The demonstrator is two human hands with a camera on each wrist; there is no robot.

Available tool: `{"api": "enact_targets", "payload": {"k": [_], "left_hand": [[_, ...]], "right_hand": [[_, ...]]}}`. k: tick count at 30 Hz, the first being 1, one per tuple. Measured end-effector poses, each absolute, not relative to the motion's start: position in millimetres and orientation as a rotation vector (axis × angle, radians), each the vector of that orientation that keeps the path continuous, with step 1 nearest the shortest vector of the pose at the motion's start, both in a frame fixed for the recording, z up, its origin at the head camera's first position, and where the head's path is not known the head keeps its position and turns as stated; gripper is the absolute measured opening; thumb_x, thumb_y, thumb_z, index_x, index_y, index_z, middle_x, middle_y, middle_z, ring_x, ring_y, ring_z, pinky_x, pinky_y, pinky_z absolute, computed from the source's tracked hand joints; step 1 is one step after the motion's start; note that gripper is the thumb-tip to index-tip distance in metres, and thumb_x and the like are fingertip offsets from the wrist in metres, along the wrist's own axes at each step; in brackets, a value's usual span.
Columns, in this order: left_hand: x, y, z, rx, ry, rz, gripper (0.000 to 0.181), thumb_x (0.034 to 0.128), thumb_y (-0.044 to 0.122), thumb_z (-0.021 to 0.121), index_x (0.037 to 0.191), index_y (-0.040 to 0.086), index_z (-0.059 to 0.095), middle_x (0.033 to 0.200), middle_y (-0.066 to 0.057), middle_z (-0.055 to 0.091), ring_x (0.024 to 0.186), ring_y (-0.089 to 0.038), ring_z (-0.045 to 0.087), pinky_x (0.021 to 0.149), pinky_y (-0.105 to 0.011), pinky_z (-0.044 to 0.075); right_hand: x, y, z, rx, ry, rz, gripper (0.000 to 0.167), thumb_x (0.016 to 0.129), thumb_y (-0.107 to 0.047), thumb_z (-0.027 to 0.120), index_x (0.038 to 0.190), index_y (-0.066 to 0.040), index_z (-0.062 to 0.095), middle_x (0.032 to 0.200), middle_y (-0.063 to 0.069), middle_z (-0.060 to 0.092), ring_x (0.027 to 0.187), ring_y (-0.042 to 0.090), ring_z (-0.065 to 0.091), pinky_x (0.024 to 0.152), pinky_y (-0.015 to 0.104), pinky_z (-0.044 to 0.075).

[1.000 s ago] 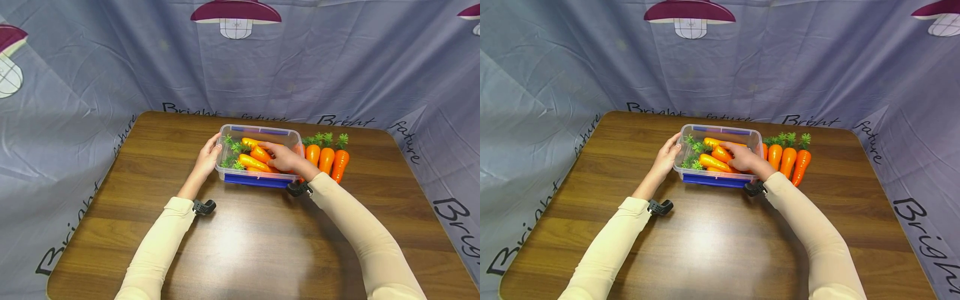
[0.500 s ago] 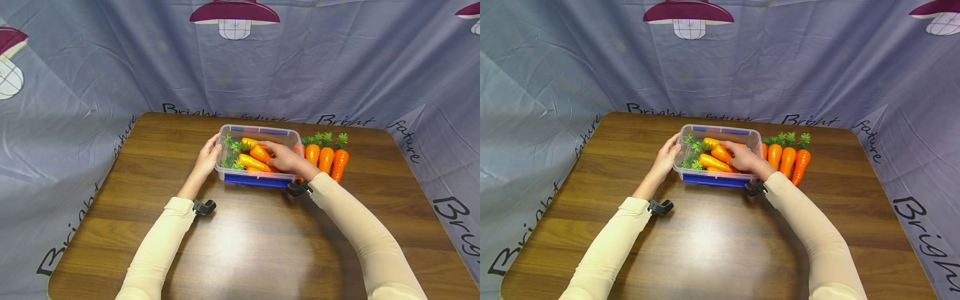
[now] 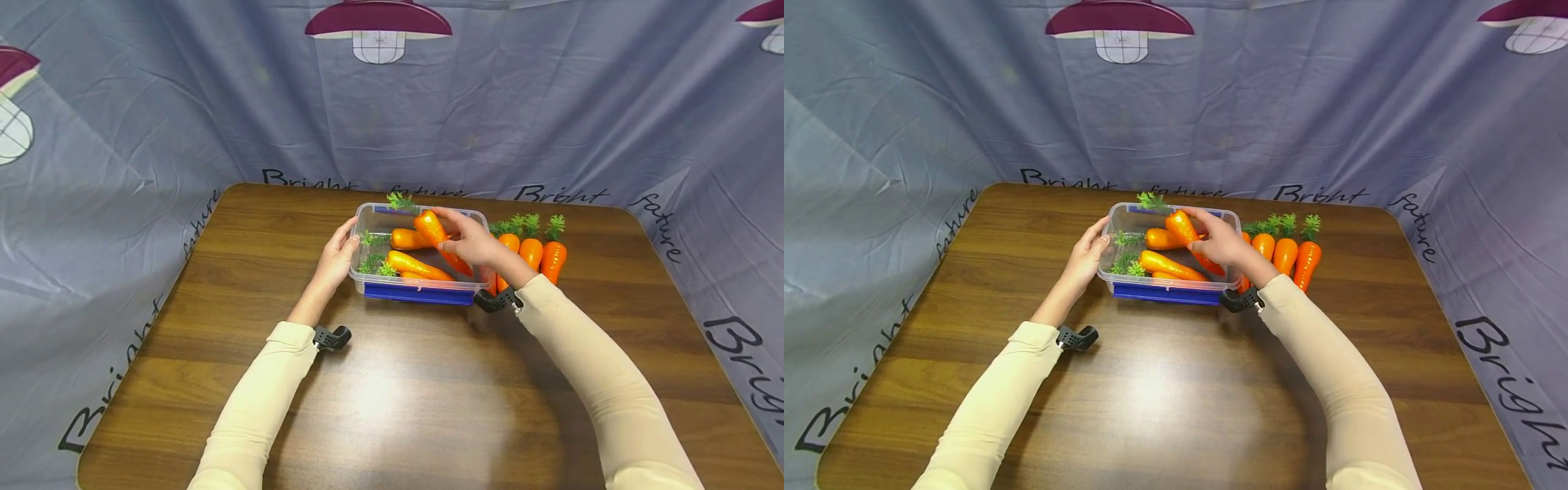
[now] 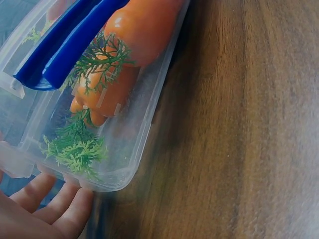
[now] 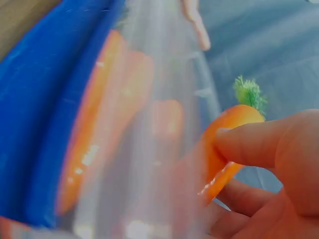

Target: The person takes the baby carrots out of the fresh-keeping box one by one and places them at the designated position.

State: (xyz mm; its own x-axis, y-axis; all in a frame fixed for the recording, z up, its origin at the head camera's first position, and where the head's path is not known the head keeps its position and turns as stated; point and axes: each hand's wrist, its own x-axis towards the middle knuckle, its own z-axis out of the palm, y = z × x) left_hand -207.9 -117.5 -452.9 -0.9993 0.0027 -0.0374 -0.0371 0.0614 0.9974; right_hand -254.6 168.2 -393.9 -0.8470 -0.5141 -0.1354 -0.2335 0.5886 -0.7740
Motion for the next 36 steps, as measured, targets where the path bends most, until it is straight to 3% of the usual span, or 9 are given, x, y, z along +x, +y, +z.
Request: {"api": "enact_targets", "payload": {"k": [5,8,11,22,27,36], "left_hand": [[-208,-118,-453,-0.044,2.264,2.121,0.049,0.1089,0.015,0.042,0.158,0.015,0.038,0.163,-0.015,0.039,0.145,-0.034,0.046,0.121,-0.048,0.041],[-208,-118,-453,-0.042,2.267,2.117,0.049,0.1091,0.015,0.042,0.158,0.015,0.038,0.163,-0.015,0.038,0.146,-0.033,0.045,0.122,-0.047,0.04],[-207,-118,-453,-0.042,2.27,2.117,0.049,0.109,0.015,0.042,0.158,0.015,0.038,0.163,-0.016,0.039,0.146,-0.033,0.046,0.122,-0.046,0.04],[-207,-119,-452,-0.045,2.247,2.117,0.05,0.1092,0.016,0.041,0.159,0.016,0.037,0.164,-0.015,0.038,0.146,-0.034,0.045,0.121,-0.049,0.041],[-207,-120,-452,-0.044,2.253,2.108,0.05,0.1093,0.016,0.041,0.159,0.016,0.036,0.163,-0.016,0.038,0.146,-0.034,0.045,0.121,-0.048,0.04],[-208,-119,-453,-0.049,2.265,2.098,0.049,0.1091,0.017,0.042,0.158,0.017,0.038,0.165,-0.014,0.036,0.147,-0.032,0.044,0.123,-0.046,0.038]], "right_hand": [[-256,182,-381,-0.476,2.42,-1.281,0.075,0.101,-0.005,0.059,0.164,-0.014,0.02,0.144,0.03,0.053,0.121,0.037,0.063,0.088,0.038,0.06],[-254,193,-373,-0.368,2.386,-1.363,0.074,0.102,-0.01,0.059,0.164,-0.019,0.02,0.146,0.027,0.052,0.099,0.024,0.066,0.07,0.027,0.056],[-252,205,-367,-0.291,2.357,-1.426,0.073,0.103,-0.012,0.058,0.164,-0.022,0.018,0.141,0.025,0.055,0.08,0.014,0.06,0.062,0.025,0.052],[-243,246,-360,-0.149,2.311,-1.585,0.075,0.104,-0.017,0.057,0.164,-0.022,0.013,0.114,-0.002,0.062,0.091,0.004,0.067,0.075,0.03,0.062],[-238,265,-363,-0.081,2.276,-1.64,0.077,0.104,-0.017,0.058,0.165,-0.025,0.01,0.104,-0.009,0.061,0.087,0.003,0.064,0.072,0.028,0.061],[-225,298,-373,-0.016,2.088,-1.819,0.085,0.102,-0.004,0.056,0.165,-0.027,0.003,0.096,-0.008,0.062,0.074,0.008,0.064,0.061,0.029,0.062]]}}
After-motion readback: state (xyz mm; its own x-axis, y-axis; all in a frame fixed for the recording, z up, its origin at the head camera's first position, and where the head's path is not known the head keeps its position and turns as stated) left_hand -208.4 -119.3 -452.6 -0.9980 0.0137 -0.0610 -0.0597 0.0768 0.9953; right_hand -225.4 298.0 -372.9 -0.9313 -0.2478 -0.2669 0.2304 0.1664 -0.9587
